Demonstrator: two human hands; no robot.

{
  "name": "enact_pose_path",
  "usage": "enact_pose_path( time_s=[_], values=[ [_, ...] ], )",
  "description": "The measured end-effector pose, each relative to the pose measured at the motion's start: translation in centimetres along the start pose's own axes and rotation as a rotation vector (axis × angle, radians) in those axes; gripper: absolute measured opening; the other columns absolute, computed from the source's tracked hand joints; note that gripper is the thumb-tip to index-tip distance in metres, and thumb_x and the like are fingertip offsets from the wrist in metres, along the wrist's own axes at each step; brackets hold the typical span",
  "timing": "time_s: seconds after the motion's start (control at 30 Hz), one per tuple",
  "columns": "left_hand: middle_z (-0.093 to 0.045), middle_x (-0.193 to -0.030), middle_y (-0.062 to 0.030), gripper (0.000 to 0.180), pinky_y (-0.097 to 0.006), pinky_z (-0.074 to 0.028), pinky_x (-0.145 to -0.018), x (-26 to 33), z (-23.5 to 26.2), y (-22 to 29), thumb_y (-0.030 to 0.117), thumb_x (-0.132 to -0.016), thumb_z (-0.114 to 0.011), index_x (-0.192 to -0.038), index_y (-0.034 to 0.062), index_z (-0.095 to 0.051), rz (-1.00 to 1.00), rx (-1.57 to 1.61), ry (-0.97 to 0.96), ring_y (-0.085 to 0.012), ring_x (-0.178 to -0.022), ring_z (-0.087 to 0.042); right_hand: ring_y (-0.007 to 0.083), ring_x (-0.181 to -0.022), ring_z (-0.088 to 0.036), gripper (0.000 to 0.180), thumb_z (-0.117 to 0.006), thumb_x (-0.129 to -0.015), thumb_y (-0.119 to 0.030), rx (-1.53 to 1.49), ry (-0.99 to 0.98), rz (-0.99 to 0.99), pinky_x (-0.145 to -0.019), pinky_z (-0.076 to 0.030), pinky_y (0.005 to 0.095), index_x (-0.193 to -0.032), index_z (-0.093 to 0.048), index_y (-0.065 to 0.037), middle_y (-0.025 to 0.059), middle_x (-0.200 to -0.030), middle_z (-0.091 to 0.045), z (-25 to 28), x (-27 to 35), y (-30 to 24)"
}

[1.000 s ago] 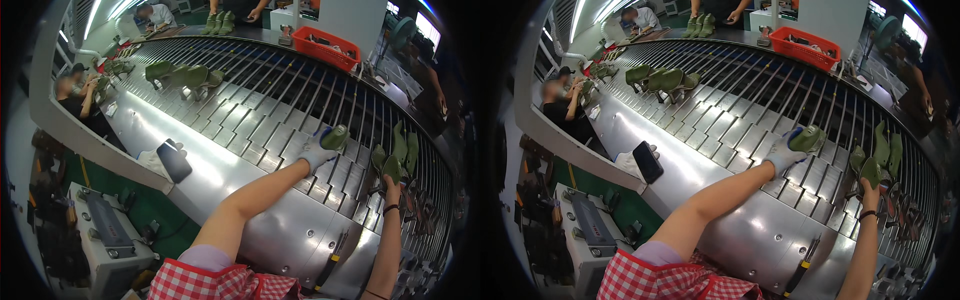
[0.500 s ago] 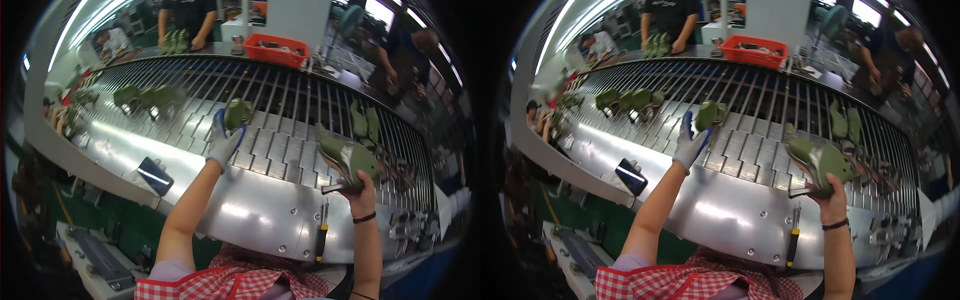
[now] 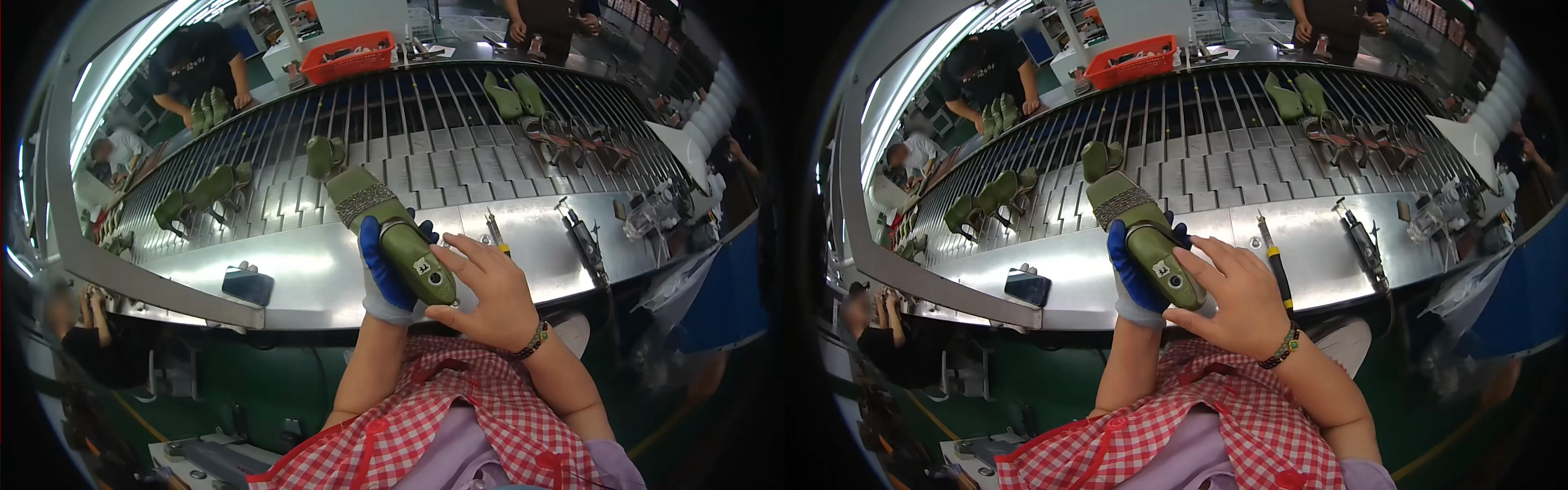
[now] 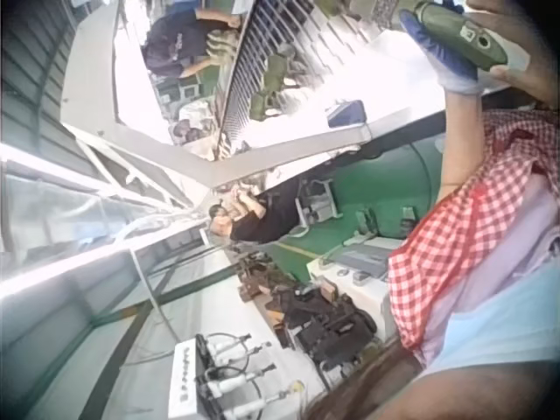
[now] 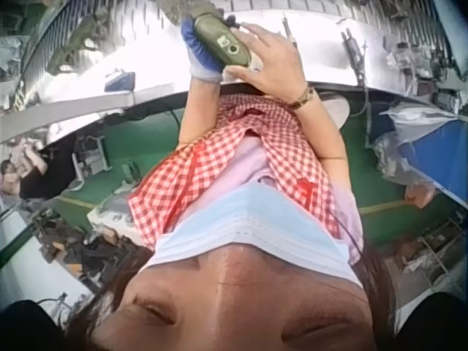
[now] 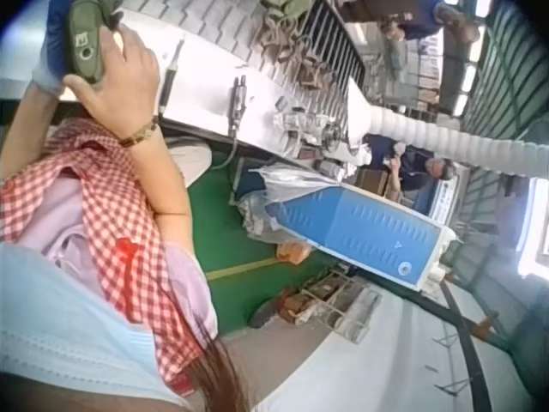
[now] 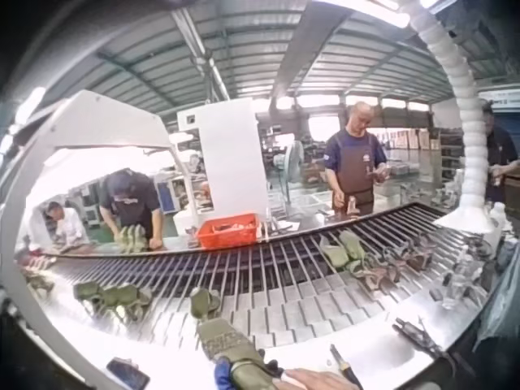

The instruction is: The person assembles green high-heeled shoes on a factory conveyor belt. They pick up shoe components, use a yellow-handled screwdriver to tighten screws on the heel, and attach decorative straps. The person handles the shoes one at a time, inspecting them before placing them back on the moving belt.

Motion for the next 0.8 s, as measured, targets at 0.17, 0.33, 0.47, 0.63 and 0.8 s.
enact_pose_path(
  time_s=[0.17,0.33,0.47,0.63,0.8],
  values=[
    [-0.064,-0.103,-0.0103,0.058,-0.04,-0.055,-0.081,1.8,-1.4,-0.1,0.058,-0.087,-0.055,-0.114,0.007,-0.056,-0.18,-0.276,0.045,-0.027,-0.092,-0.064,0.0287,-0.088,-0.068,0.028,-0.072,-0.079,-0.018,-0.196,0.277,-0.019,-0.073,-0.054,0.035,-0.104,-0.066,-0.007,0.0122,-0.101,-0.068,3.9,2.6,-1.9],
    [-0.063,-0.102,-0.0094,0.053,-0.039,-0.055,-0.08,4.7,-3.8,-1.6,0.05,-0.088,-0.06,-0.117,0.0061,-0.053,-0.315,-0.394,0.034,-0.0255,-0.092,-0.064,0.03,-0.087,-0.068,0.019,-0.07,-0.08,-0.009,-0.298,0.386,-0.068,-0.073,-0.054,0.035,-0.098,-0.066,-0.006,0.0136,-0.099,-0.068,6.2,6.1,-2.2],
    [-0.064,-0.101,-0.0109,0.053,-0.037,-0.055,-0.078,6.2,-5.2,-3.5,0.048,-0.088,-0.061,-0.117,0.0055,-0.052,-0.345,-0.527,0.012,-0.0252,-0.091,-0.064,0.0304,-0.084,-0.068,0.016,-0.069,-0.08,-0.008,-0.374,0.438,-0.1,-0.07,-0.054,0.0333,-0.095,-0.064,-0.004,0.0136,-0.099,-0.068,8.1,9.0,-1.8],
    [-0.065,-0.099,-0.0142,0.052,-0.036,-0.055,-0.076,7.3,-7.1,-7.6,0.047,-0.089,-0.06,-0.117,0.0048,-0.052,-0.332,-0.623,-0.032,-0.0243,-0.087,-0.064,0.0282,-0.075,-0.067,0.014,-0.069,-0.081,-0.008,-0.414,0.392,-0.213,-0.065,-0.053,0.0324,-0.092,-0.062,-0.003,0.0124,-0.1,-0.067,10.3,12.9,-0.3],
    [-0.065,-0.1,-0.0153,0.05,-0.035,-0.054,-0.077,7.2,-8.1,-11.5,0.046,-0.089,-0.06,-0.116,0.0048,-0.052,-0.242,-0.626,-0.04,-0.0229,-0.086,-0.064,0.0268,-0.071,-0.066,0.015,-0.07,-0.08,-0.007,-0.323,0.442,-0.221,-0.06,-0.052,0.0315,-0.092,-0.062,-0.003,0.0114,-0.098,-0.068,12.2,15.3,1.0]
  ],
)
Point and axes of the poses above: each hand's wrist, its own x-axis away from the middle knuckle, its own z-axis out of the back of the hand, y = z × x, the point moved 7 cm from there along -x, towards the middle knuckle
